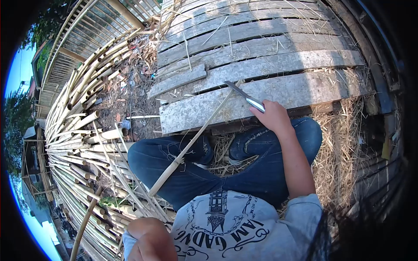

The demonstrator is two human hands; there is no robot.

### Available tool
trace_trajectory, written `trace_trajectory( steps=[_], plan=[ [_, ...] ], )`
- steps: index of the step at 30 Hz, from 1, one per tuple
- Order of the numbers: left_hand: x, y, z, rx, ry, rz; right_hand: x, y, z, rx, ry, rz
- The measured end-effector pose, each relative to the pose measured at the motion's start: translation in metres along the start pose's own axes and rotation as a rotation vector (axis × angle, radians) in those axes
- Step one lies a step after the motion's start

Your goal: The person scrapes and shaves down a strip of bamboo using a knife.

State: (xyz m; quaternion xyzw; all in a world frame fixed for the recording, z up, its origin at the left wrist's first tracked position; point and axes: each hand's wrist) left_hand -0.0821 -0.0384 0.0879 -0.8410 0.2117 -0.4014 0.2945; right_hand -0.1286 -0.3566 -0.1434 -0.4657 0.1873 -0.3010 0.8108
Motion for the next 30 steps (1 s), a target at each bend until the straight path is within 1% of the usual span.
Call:
trace_trajectory(
  steps=[2,4,5,7,8,9,10,11,12,14,16,18,20,21,23,24,26,27,28,30],
  plan=[
    [-0.003,0.008,0.007,0.106,-0.014,0.117,0.000,-0.003,-0.002,-0.003,0.020,0.039],
    [-0.023,0.019,0.026,0.249,-0.035,0.240,0.004,-0.005,0.000,0.069,0.020,0.048],
    [-0.039,0.021,0.038,0.266,-0.047,0.239,0.005,-0.007,0.000,0.137,0.075,0.075],
    [-0.074,0.019,0.065,0.664,-0.373,0.266,0.008,-0.008,0.001,0.174,0.067,0.091],
    [-0.081,0.016,0.072,0.665,-0.380,0.271,0.007,-0.008,0.000,0.198,0.072,0.101],
    [-0.088,0.012,0.077,0.701,-0.381,0.324,0.006,-0.001,-0.005,0.262,0.053,0.085],
    [-0.093,0.010,0.079,0.736,-0.384,0.373,0.006,0.002,-0.006,0.255,0.047,0.094],
    [-0.087,0.010,0.078,0.732,-0.343,0.372,0.006,0.005,-0.005,0.325,0.037,0.110],
    [-0.084,0.009,0.079,0.734,-0.351,0.368,0.005,0.006,-0.003,0.399,0.027,0.126],
    [-0.080,0.007,0.082,0.719,-0.336,0.435,0.002,0.003,0.003,0.432,0.016,0.150],
    [-0.077,0.005,0.081,0.711,-0.303,0.445,-0.004,-0.003,0.010,0.466,0.012,0.167],
    [-0.076,0.005,0.080,0.699,-0.267,0.459,-0.013,-0.009,0.017,0.531,0.065,0.192],
    [-0.075,0.006,0.078,0.592,-0.466,0.464,-0.029,-0.001,0.022,0.640,0.151,0.199],
    [-0.074,0.007,0.077,0.592,-0.470,0.466,-0.039,0.002,0.027,0.665,0.146,0.171],
    [-0.071,0.010,0.074,0.473,-0.636,0.615,-0.056,0.005,0.042,0.655,0.097,0.153],
    [-0.073,0.013,0.074,0.474,-0.641,0.619,-0.064,0.009,0.047,0.691,0.108,0.212],
    [-0.079,0.017,0.073,0.378,-0.698,0.602,-0.078,0.007,0.064,0.691,0.024,0.269],
    [-0.076,0.018,0.071,0.340,-0.770,0.613,-0.082,0.005,0.071,0.643,-0.020,0.345],
    [-0.079,0.017,0.073,0.336,-0.773,0.618,-0.085,0.004,0.078,0.593,-0.064,0.420],
    [-0.087,0.017,0.076,0.342,-0.644,0.483,-0.094,0.004,0.091,0.544,-0.134,0.384]
  ],
)
Point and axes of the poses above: each hand's wrist, its own x-axis towards the middle knuckle, its own y-axis out of the palm, z = x × y, and after that the axes turned 14 degrees about -z, right-handed
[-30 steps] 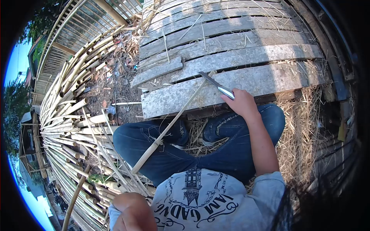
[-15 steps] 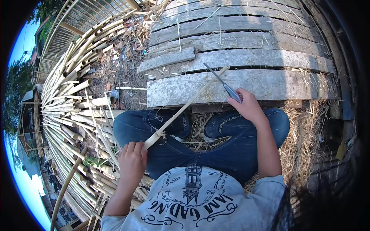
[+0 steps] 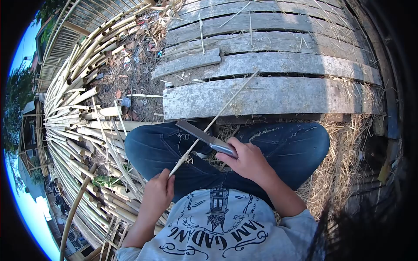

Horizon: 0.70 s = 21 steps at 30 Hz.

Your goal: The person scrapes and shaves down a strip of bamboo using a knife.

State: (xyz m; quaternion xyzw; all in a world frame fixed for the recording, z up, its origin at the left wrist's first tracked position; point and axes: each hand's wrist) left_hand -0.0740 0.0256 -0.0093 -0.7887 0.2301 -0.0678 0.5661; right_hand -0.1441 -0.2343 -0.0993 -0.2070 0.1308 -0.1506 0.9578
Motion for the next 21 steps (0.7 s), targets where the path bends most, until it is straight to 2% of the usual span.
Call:
trace_trajectory(
  steps=[3,5,10,12,16,17,18,21],
  plan=[
    [-0.001,-0.001,0.003,0.073,-0.053,0.023,0.005,0.009,0.000,-0.075,0.027,0.020],
    [0.000,-0.001,0.003,0.074,-0.077,0.053,0.009,0.010,-0.004,-0.291,-0.042,-0.068],
    [0.001,0.006,0.010,0.092,-0.098,0.132,0.013,0.014,-0.006,-0.413,-0.083,-0.115],
    [0.001,0.009,0.013,0.072,-0.085,0.087,0.008,0.025,-0.001,-0.451,-0.089,-0.141],
    [0.001,0.010,0.019,0.100,-0.058,0.109,0.006,0.032,0.004,-0.514,-0.146,-0.035],
    [0.001,0.009,0.019,0.084,-0.077,0.119,0.012,0.028,-0.007,-0.467,-0.129,-0.121],
    [0.002,0.010,0.019,0.067,-0.095,0.123,0.020,0.016,-0.014,-0.507,-0.030,-0.123],
    [0.005,0.012,0.020,0.102,-0.112,0.127,0.023,0.018,-0.010,-0.502,0.021,-0.095]
  ],
)
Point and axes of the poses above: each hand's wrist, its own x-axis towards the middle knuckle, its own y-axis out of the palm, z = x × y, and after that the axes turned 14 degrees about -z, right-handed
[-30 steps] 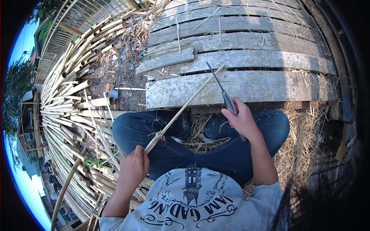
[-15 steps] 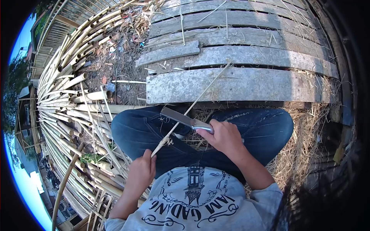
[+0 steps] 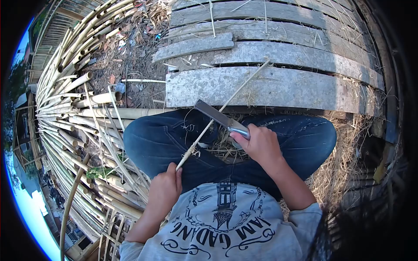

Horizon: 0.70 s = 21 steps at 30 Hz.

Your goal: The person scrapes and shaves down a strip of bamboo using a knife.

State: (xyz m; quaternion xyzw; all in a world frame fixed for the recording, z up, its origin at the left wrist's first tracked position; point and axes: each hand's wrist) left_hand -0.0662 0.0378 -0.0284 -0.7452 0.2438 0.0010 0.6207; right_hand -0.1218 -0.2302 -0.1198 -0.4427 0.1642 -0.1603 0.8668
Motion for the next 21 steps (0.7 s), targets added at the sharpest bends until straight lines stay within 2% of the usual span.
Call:
trace_trajectory(
  steps=[4,7,9,11,12,13,15,17,19,20,21],
  plan=[
    [-0.004,0.002,0.003,-0.006,0.027,-0.001,-0.010,0.006,0.015,-0.005,-0.091,0.026],
    [-0.002,0.004,0.006,-0.031,0.041,-0.022,0.006,-0.004,-0.011,-0.023,-0.015,-0.009],
    [0.000,0.007,0.005,-0.001,0.031,-0.017,0.001,0.003,0.006,-0.036,0.021,-0.061],
    [-0.002,0.006,0.005,0.025,0.060,-0.004,-0.007,0.007,0.023,-0.012,-0.030,0.020],
    [-0.002,0.006,0.005,0.055,0.086,0.003,-0.010,0.007,0.027,-0.060,-0.134,0.033],
    [-0.005,0.006,0.006,0.054,0.087,0.012,-0.008,0.005,0.021,-0.060,-0.127,0.039],
    [-0.007,0.005,0.011,0.023,0.119,-0.018,0.011,-0.003,-0.007,-0.090,-0.034,-0.088],
    [-0.006,0.005,0.009,0.040,0.094,-0.005,0.033,-0.014,-0.036,-0.159,0.175,-0.170],
    [-0.004,0.004,0.009,0.051,0.069,0.006,0.025,-0.011,-0.026,-0.091,0.166,-0.074],
    [-0.003,0.003,0.009,0.020,0.086,-0.002,0.002,-0.002,0.004,-0.043,-0.005,0.037],
    [-0.004,0.003,0.009,-0.010,0.095,-0.016,-0.005,0.004,0.014,-0.036,-0.052,0.102]
  ],
)
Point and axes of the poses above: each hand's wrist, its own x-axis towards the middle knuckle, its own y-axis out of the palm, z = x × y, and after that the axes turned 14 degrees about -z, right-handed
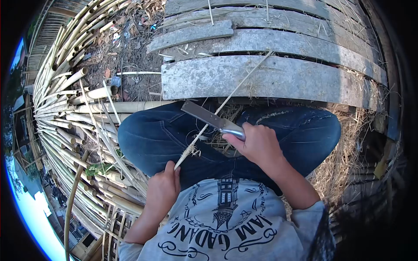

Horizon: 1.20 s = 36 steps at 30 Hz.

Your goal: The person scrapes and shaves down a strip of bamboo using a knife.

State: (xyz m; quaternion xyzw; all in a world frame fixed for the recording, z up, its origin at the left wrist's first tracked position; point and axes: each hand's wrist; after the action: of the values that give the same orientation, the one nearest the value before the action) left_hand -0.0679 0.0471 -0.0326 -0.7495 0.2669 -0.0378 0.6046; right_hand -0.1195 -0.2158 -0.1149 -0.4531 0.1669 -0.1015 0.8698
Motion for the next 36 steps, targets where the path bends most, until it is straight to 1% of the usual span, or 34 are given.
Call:
trace_trajectory(
  steps=[5,8,11,12,14,16,17,18,20,21,24,25,26,28,30,32,33,34,36],
  plan=[
    [0.000,0.000,0.001,-0.025,-0.059,0.020,0.006,0.003,-0.022,0.061,0.003,-0.128],
    [0.003,0.000,-0.001,-0.036,-0.083,0.023,0.008,0.003,-0.018,0.010,-0.011,-0.141],
    [-0.001,0.002,-0.002,-0.021,-0.091,0.015,0.003,0.016,0.005,0.016,-0.024,-0.154],
    [0.001,0.002,-0.002,-0.019,-0.072,0.007,-0.002,0.011,0.014,-0.029,-0.097,-0.096],
    [0.000,0.002,-0.001,-0.027,-0.069,0.007,0.000,0.003,0.007,-0.060,-0.138,-0.090],
    [0.001,0.002,0.000,-0.037,-0.066,-0.005,0.017,-0.008,-0.028,-0.088,0.057,-0.193],
    [0.003,0.002,-0.001,-0.020,-0.073,0.003,0.019,-0.010,-0.035,-0.107,0.110,-0.216],
    [0.002,0.003,-0.002,-0.002,-0.082,0.015,0.017,-0.007,-0.032,-0.107,0.105,-0.210],
    [0.000,0.002,0.000,-0.023,-0.073,0.017,0.004,0.002,-0.015,-0.085,-0.022,-0.173],
    [0.001,0.003,0.000,-0.047,-0.063,0.003,0.002,0.001,-0.003,-0.098,-0.024,-0.082],
    [0.001,0.001,-0.001,0.015,-0.059,0.027,0.016,-0.008,-0.019,-0.021,0.013,-0.068],
    [0.000,0.001,0.000,0.021,-0.063,0.027,0.017,-0.011,-0.021,-0.042,0.001,-0.057],
    [0.001,0.003,0.001,0.023,-0.056,0.015,0.015,-0.005,-0.018,-0.036,0.001,-0.058],
    [-0.001,0.005,0.000,0.016,-0.047,0.007,0.005,0.009,-0.007,0.021,0.033,-0.138],
    [0.001,0.005,-0.001,0.023,-0.023,-0.016,0.002,0.003,0.008,-0.107,-0.010,-0.035],
    [0.000,0.003,-0.002,0.007,-0.051,0.010,0.006,-0.001,-0.008,-0.035,-0.054,-0.118],
    [0.001,0.002,-0.002,-0.011,-0.080,0.022,0.014,-0.003,-0.021,-0.082,0.034,-0.110],
    [0.003,0.003,-0.002,-0.007,-0.083,0.018,0.016,-0.002,-0.028,-0.113,-0.014,-0.153],
    [0.003,0.006,-0.002,-0.003,-0.079,0.003,0.011,0.008,-0.010,-0.048,0.024,-0.169]
  ],
)
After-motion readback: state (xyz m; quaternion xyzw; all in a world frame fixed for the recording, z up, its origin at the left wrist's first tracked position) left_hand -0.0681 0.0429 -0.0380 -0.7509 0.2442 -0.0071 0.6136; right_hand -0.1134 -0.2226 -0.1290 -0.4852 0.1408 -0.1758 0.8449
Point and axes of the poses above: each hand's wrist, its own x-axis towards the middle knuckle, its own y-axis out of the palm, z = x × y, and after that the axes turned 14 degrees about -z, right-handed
